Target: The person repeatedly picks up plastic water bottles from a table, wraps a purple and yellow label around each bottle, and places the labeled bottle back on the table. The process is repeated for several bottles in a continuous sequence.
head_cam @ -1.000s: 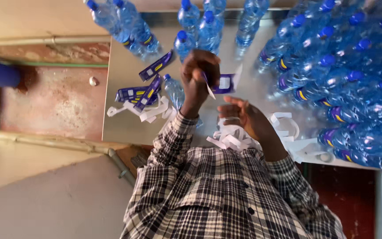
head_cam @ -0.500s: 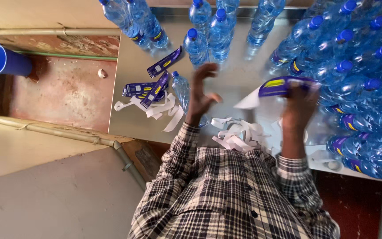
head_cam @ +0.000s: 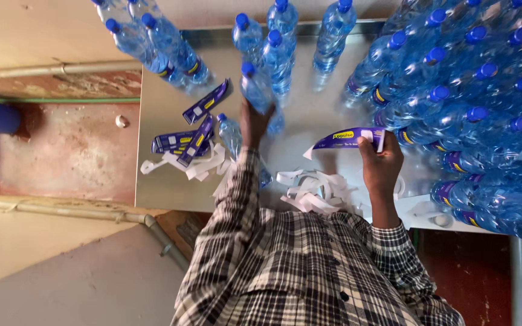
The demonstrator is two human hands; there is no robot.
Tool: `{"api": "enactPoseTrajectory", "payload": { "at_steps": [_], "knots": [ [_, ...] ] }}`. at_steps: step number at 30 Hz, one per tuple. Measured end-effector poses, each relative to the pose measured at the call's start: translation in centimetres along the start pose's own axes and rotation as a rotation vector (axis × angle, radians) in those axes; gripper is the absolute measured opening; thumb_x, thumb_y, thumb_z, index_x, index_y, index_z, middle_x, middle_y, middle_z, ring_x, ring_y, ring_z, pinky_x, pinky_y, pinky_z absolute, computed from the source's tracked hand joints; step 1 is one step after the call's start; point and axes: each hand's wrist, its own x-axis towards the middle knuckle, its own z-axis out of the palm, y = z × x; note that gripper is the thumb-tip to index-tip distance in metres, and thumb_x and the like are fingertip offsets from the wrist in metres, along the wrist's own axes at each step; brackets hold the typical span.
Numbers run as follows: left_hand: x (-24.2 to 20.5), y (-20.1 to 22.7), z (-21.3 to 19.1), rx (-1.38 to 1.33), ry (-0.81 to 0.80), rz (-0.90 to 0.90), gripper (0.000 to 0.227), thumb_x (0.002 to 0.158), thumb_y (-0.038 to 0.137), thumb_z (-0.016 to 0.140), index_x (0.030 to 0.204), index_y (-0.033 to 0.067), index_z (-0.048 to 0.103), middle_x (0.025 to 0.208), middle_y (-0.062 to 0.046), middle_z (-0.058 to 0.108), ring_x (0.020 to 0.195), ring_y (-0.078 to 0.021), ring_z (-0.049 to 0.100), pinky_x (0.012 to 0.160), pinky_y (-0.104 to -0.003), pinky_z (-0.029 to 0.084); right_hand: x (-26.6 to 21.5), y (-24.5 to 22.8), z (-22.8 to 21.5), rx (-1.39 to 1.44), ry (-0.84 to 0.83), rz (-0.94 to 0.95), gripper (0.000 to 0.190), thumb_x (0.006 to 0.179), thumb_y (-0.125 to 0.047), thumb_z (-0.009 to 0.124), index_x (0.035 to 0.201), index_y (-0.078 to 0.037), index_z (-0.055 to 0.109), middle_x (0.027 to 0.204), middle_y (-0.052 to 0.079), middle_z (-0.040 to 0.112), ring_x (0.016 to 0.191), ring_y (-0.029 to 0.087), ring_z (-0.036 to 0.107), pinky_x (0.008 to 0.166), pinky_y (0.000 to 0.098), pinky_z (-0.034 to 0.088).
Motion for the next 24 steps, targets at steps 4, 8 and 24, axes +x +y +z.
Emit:
{"api": "enactPoseTrajectory", "payload": {
  "at_steps": [4,8,24],
  "knots": [
    [-7.5,0.9,1.7,-0.062,-0.357,-0.086,0.099,0.084,0.074,0.085,0.142,-0.0017,0.059,0.112,-0.033,0.074,0.105,-0.0561,0.075,0.092,-0.068,0.060,0.4,-0.2,3.3,0.215,-0.008,0.248,0.025,0.097,-0.018,0.089,0.105,-0.009,0.068,0.080,0.005,0.068,0.072,0.014,0.067,0.070,0.0367,0.057],
    [-9.8,2.9,3.7,-0.130,-0.488,-0.133,0.078,0.091,0.075,0.072,0.118,0.0013,0.065,0.101,-0.030,0.071,0.106,-0.0532,0.071,0.096,-0.064,0.056,1.6,-1.3,8.2,0.483,0.065,0.410,0.029,0.092,-0.012,0.090,0.110,-0.010,0.068,0.086,0.005,0.072,0.067,0.015,0.074,0.065,0.0288,0.066],
    [-15.7,2.2,1.1,-1.083,-0.114,-0.790,0.016,0.100,0.021,0.089,0.093,0.0113,0.078,0.084,0.002,0.069,0.079,-0.0070,0.065,0.075,-0.027,0.060,-5.3,2.0,7.3,0.404,-0.080,0.590,0.031,0.099,-0.033,0.093,0.112,-0.016,0.071,0.100,0.001,0.070,0.087,0.013,0.071,0.080,0.0341,0.066]
  ]
}}
